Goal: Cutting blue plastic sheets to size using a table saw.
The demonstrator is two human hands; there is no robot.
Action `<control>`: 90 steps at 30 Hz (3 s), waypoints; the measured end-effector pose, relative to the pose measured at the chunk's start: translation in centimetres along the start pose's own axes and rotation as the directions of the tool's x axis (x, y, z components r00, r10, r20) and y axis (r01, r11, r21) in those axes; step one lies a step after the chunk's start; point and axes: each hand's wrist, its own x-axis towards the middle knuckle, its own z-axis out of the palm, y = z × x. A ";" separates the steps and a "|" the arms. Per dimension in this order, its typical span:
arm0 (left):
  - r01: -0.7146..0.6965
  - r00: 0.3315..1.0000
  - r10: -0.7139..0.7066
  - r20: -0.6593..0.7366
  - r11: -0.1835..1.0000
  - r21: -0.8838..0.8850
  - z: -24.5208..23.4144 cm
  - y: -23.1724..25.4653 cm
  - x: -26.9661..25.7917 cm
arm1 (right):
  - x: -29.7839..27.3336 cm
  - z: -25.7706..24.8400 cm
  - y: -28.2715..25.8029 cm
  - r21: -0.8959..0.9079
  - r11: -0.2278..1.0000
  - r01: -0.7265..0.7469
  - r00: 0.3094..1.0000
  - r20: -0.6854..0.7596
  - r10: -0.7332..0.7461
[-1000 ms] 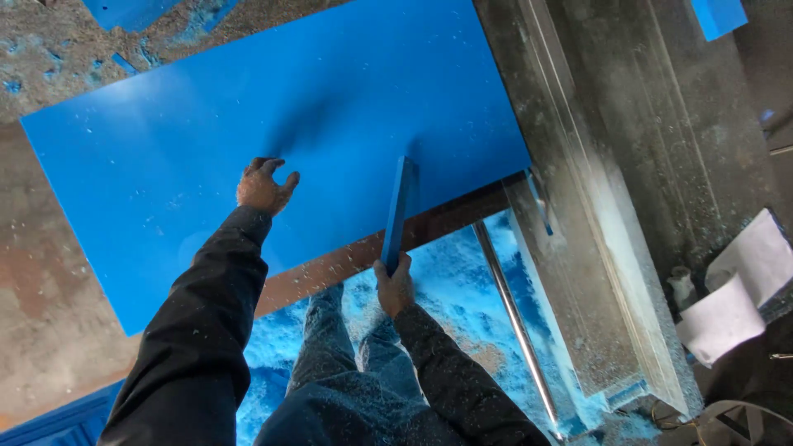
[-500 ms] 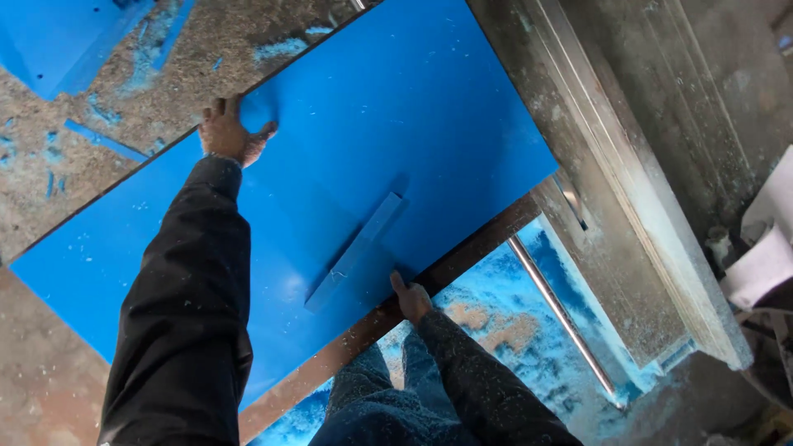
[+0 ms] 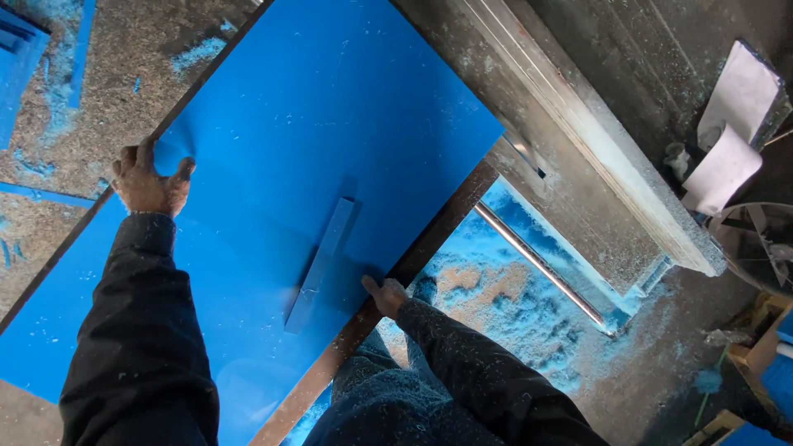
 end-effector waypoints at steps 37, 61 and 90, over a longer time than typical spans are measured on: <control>0.374 0.927 -0.370 -0.052 0.921 0.107 8.1 11.8 -18.4 | -10.0 -18.6 -0.4 -0.617 0.277 0.736 0.594 0.394 -0.701; 0.246 0.953 -0.243 -0.179 0.969 -0.008 12.5 35.1 -44.3 | -23.7 -39.6 25.0 -0.665 0.611 0.428 0.879 0.150 -0.453; 0.873 0.222 -0.852 -0.474 0.390 -0.292 9.6 14.4 -87.9 | -33.8 -44.6 32.9 -0.747 0.645 0.161 0.963 0.263 0.065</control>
